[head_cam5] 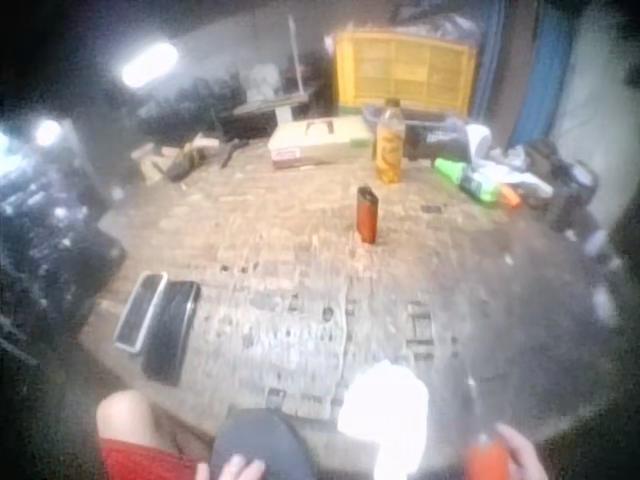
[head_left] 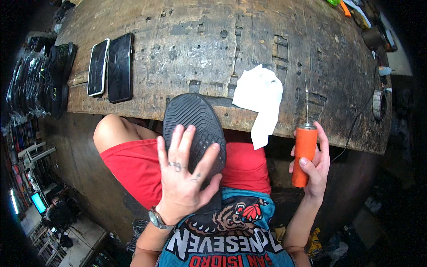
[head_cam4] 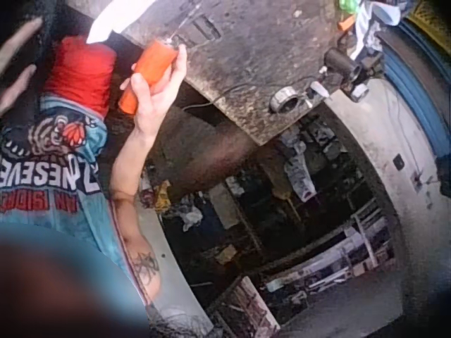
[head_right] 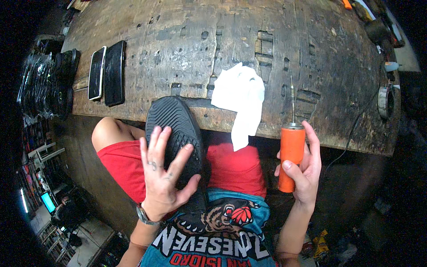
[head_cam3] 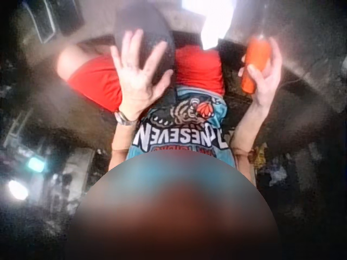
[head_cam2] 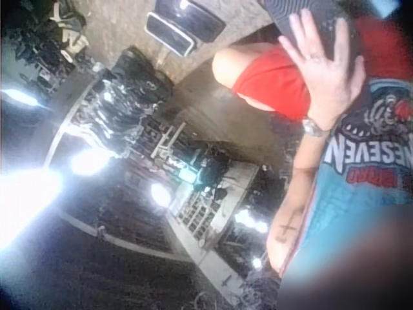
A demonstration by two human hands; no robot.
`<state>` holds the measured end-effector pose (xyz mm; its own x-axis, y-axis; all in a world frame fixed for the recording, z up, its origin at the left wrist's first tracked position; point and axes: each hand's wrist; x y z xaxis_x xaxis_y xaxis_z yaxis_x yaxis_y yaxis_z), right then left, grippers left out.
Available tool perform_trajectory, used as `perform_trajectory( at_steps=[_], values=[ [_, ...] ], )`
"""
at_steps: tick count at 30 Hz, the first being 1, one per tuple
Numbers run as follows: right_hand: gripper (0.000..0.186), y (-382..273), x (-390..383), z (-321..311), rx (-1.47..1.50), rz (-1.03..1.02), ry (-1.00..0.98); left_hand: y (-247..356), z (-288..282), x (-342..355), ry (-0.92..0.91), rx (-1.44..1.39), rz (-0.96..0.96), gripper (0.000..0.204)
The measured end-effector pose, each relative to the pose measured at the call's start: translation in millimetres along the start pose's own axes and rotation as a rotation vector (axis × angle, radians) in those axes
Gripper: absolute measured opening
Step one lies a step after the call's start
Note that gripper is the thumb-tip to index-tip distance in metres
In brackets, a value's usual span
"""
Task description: The person cleans a black sneaker with a white cloth, then uses a rotary tool to grind the sole and side of the shoe. They wipe the shoe again and continue grinding different areas of the sole and upper.
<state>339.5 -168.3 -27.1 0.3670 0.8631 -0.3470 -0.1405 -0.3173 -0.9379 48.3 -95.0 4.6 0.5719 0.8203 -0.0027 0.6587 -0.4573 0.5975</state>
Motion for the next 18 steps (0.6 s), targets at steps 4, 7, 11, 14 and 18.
perform_trajectory(
  at_steps=[4, 7, 11, 14, 18],
  values=[
    [0.096, -1, 1, -3, 0.008, 0.020, -0.010, 7, 15, -1, 0.056, 0.092, 0.057, 0.065],
    [0.096, -1, 1, -5, 0.011, 0.023, -0.013, 10, 22, -5, 0.050, 0.155, 0.071, 0.061],
    [0.094, 0, 1, -4, 0.045, 0.016, -0.027, 12, 14, -5, -0.061, 0.247, 0.070, 0.068],
    [0.093, 0, 1, -3, 0.072, 0.005, -0.015, 13, 6, 5, -0.089, 0.300, 0.175, 0.067],
    [0.090, 1, 0, -3, 0.090, 0.005, -0.017, 10, -9, 26, -0.162, 0.192, 0.225, 0.050]
  ],
)
Point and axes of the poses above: each hand's wrist, its own x-axis towards the middle knuckle, its own z-axis out of the palm, y = z × x, and after that the axes turned 11 degrees about -x, right-handed
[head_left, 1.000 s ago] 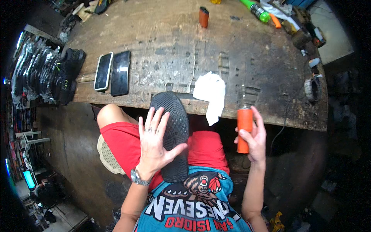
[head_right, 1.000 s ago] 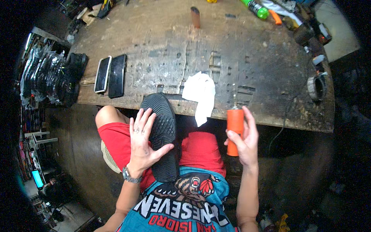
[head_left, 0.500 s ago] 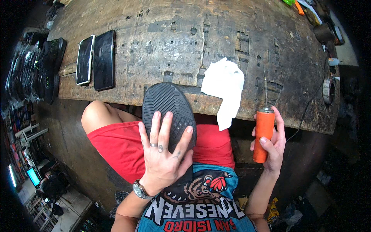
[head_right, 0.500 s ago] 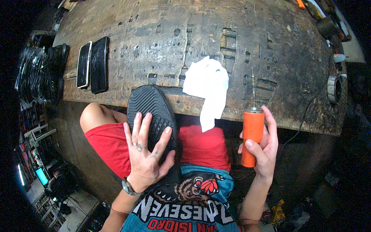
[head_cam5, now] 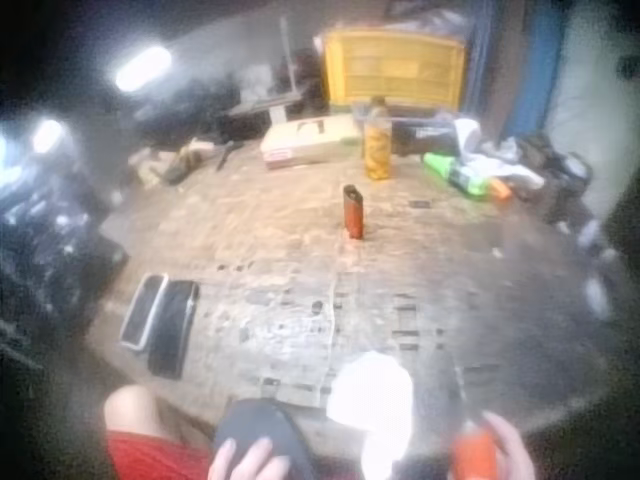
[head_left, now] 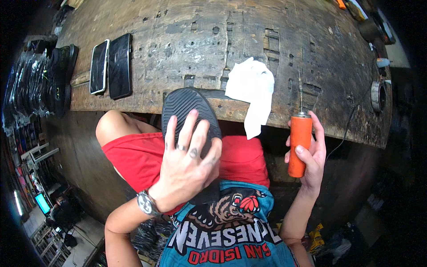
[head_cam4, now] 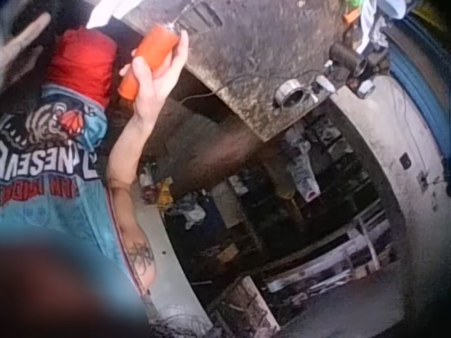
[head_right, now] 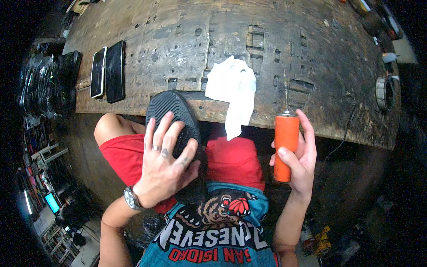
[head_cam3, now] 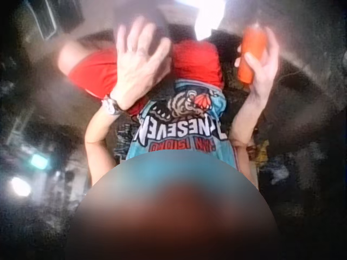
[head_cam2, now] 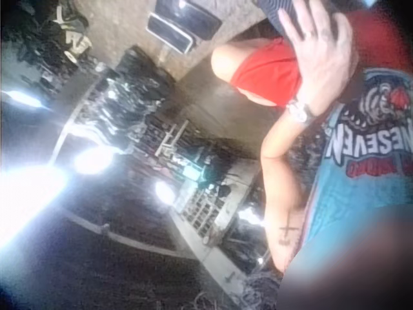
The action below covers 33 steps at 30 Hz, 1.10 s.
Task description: The person cleans a black sneaker with a white cloth, then uses a rotary tool to grind the sole and side of the shoe. They wipe the shoe again and continue grinding different areas of the sole and upper.
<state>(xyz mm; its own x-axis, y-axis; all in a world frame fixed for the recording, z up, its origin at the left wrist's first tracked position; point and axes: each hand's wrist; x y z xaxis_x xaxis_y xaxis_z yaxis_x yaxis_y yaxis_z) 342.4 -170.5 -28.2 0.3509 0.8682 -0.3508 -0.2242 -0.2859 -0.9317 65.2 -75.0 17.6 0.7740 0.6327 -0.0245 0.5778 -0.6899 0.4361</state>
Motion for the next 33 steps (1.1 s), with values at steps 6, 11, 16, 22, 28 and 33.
perform_trajectory(
  at_steps=[6, 11, 16, 22, 28, 33],
  values=[
    [0.089, 0, 1, -2, -0.035, -0.013, -0.019, -14, -6, 24, 0.015, -0.103, 0.049, 0.028],
    [0.084, -4, 2, -2, -0.057, 0.008, -0.032, -18, -1, 34, 0.013, -0.009, 0.144, 0.021],
    [0.084, -12, 8, -6, -0.227, -0.087, -0.021, 3, 0, -2, 0.069, -0.482, 0.256, 0.036],
    [0.091, -21, 34, -12, -0.126, -0.138, -0.051, 62, 46, -27, -0.358, -0.586, 0.185, 0.034],
    [0.094, -22, 41, -10, -0.177, -0.167, -0.035, 84, 61, -28, -0.063, -0.589, 0.264, 0.062],
    [0.093, -23, 44, -10, -0.241, -0.137, -0.040, 59, 45, -41, 0.114, -0.403, 0.134, 0.056]
  ],
)
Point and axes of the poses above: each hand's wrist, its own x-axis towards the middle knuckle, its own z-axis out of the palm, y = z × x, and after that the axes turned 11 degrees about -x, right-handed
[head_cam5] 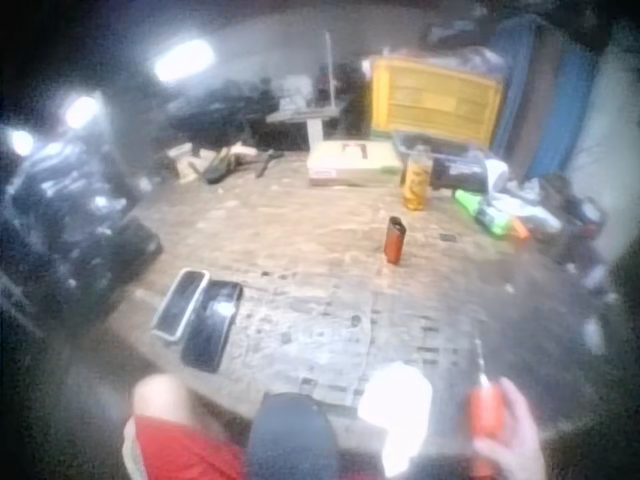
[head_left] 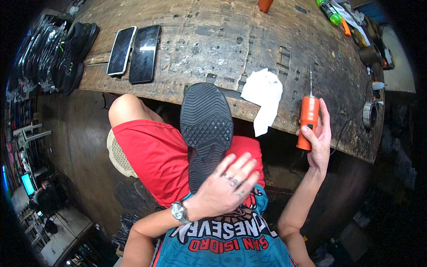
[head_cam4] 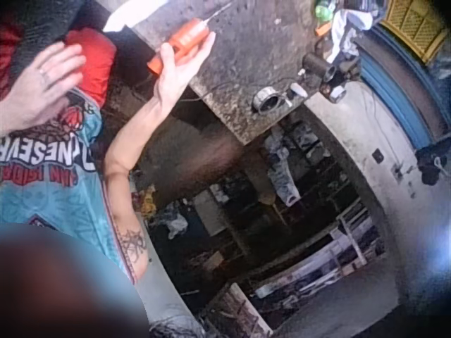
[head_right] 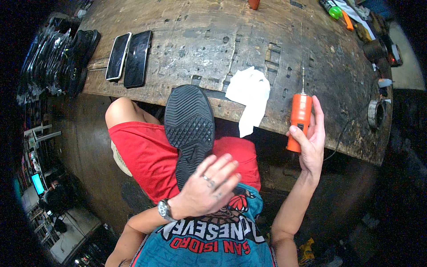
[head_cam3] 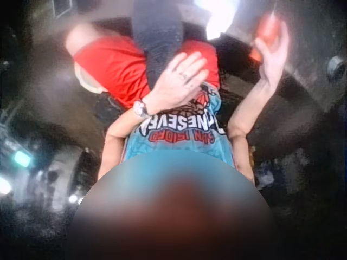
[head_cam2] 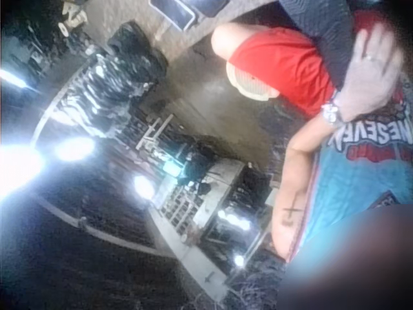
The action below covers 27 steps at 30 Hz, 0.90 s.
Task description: The person cleans a black sneaker with a white cloth, then uses a rotary tool to grind the sole and side of the shoe. They wipe the shoe again and continue grinding different areas of the sole and upper.
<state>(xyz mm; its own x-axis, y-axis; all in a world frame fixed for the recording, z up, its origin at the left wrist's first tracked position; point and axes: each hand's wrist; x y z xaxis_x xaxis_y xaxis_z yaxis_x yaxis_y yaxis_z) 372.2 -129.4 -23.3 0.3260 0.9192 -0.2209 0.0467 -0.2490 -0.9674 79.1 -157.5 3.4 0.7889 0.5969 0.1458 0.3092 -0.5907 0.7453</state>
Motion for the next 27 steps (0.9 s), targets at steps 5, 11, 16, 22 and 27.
perform_trajectory(
  at_steps=[5, 11, 16, 22, 27],
  values=[
    [0.089, -1, 0, 6, -0.077, -0.021, 0.037, -24, -32, -13, 0.006, 0.121, -0.142, 0.074],
    [0.085, 1, 1, 12, -0.234, -0.071, 0.042, -43, -60, -39, 0.092, 0.360, -0.331, 0.087],
    [0.078, 5, 4, 18, -0.392, -0.141, 0.068, -62, -76, -46, 0.282, 0.321, -0.510, 0.092],
    [0.079, 2, 0, 38, -0.575, -0.114, 0.152, -65, -65, -17, 0.378, 0.137, -0.441, 0.102],
    [0.080, -3, -8, 56, -1.065, -0.305, 0.271, -48, -47, 6, 0.428, 0.156, -0.520, 0.132]
  ],
)
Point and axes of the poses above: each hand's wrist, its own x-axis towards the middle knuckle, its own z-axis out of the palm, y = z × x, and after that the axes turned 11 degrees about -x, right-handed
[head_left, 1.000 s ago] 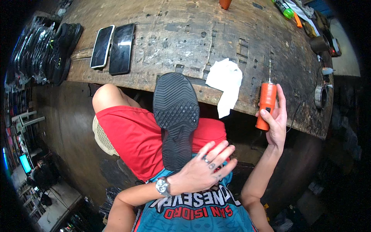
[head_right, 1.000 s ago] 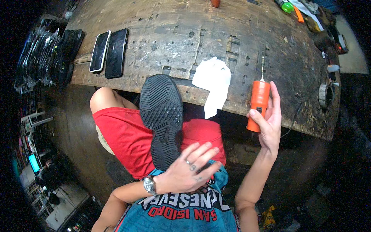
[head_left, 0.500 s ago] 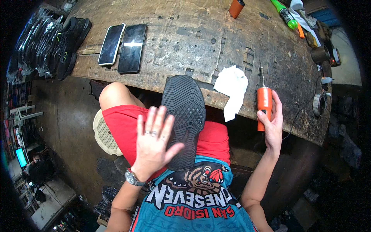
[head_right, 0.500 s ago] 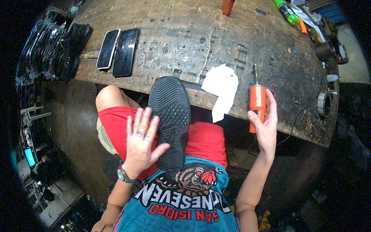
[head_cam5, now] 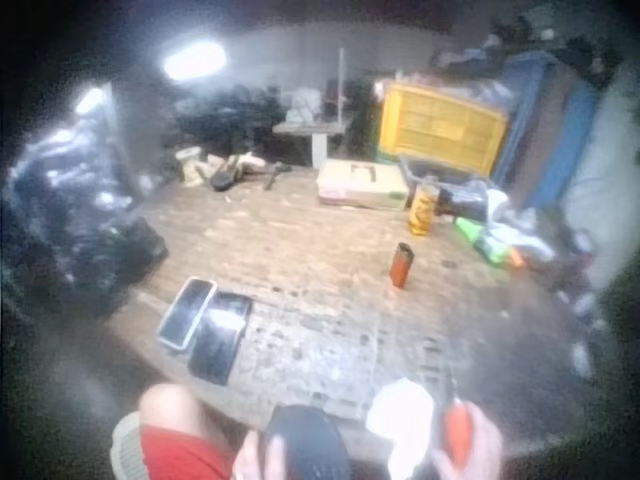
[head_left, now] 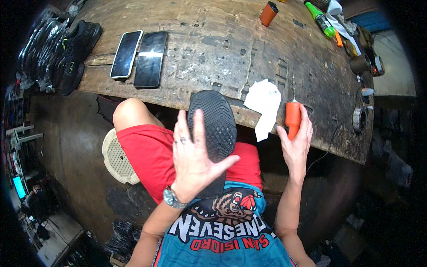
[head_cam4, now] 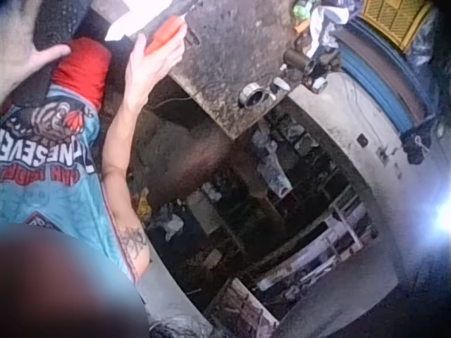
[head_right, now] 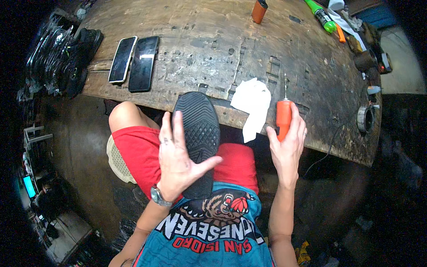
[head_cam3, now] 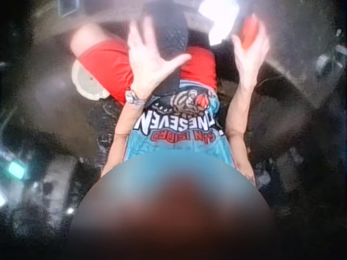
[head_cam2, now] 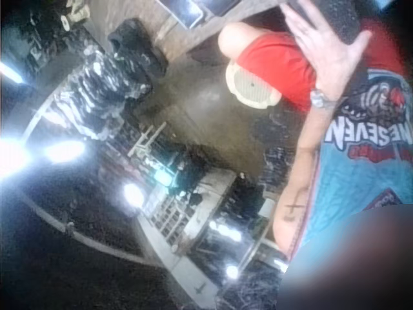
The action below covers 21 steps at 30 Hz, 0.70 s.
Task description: The person cleans a black sneaker with a white cloth, then uses a rotary tool to grind the sole and side of the shoe. They wipe the shoe again and continue grinding different areas of the sole and upper.
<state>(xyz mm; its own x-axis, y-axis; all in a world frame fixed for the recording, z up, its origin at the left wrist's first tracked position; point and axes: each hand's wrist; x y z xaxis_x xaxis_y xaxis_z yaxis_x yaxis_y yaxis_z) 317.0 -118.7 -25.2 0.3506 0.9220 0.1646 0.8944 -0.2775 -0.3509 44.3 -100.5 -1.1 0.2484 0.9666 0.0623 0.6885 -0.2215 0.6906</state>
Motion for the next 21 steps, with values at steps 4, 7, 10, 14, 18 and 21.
perform_trajectory(
  at_steps=[4, 7, 10, 14, 18, 21],
  values=[
    [0.069, -11, -2, -1, 0.042, -0.038, 0.170, 8, 16, -2, -0.017, 0.023, -0.046, 0.124],
    [0.048, -20, -5, -1, 0.156, -0.097, 0.303, -10, 7, -4, 0.083, -0.235, -0.028, 0.113],
    [0.039, -29, -1, -2, 0.200, -0.136, 0.270, -28, -11, -12, 0.077, -0.359, 0.029, 0.117],
    [0.033, -41, 5, -3, 0.254, -0.154, 0.223, -39, -21, -23, 0.054, -0.612, 0.112, 0.125],
    [0.043, -50, 11, 6, 0.131, -0.248, 0.144, -41, -19, -28, -0.021, -0.937, 0.200, 0.129],
    [0.055, -53, 22, 19, -0.086, -0.285, 0.141, -44, -20, -29, -0.058, -0.978, 0.245, 0.130]
  ],
)
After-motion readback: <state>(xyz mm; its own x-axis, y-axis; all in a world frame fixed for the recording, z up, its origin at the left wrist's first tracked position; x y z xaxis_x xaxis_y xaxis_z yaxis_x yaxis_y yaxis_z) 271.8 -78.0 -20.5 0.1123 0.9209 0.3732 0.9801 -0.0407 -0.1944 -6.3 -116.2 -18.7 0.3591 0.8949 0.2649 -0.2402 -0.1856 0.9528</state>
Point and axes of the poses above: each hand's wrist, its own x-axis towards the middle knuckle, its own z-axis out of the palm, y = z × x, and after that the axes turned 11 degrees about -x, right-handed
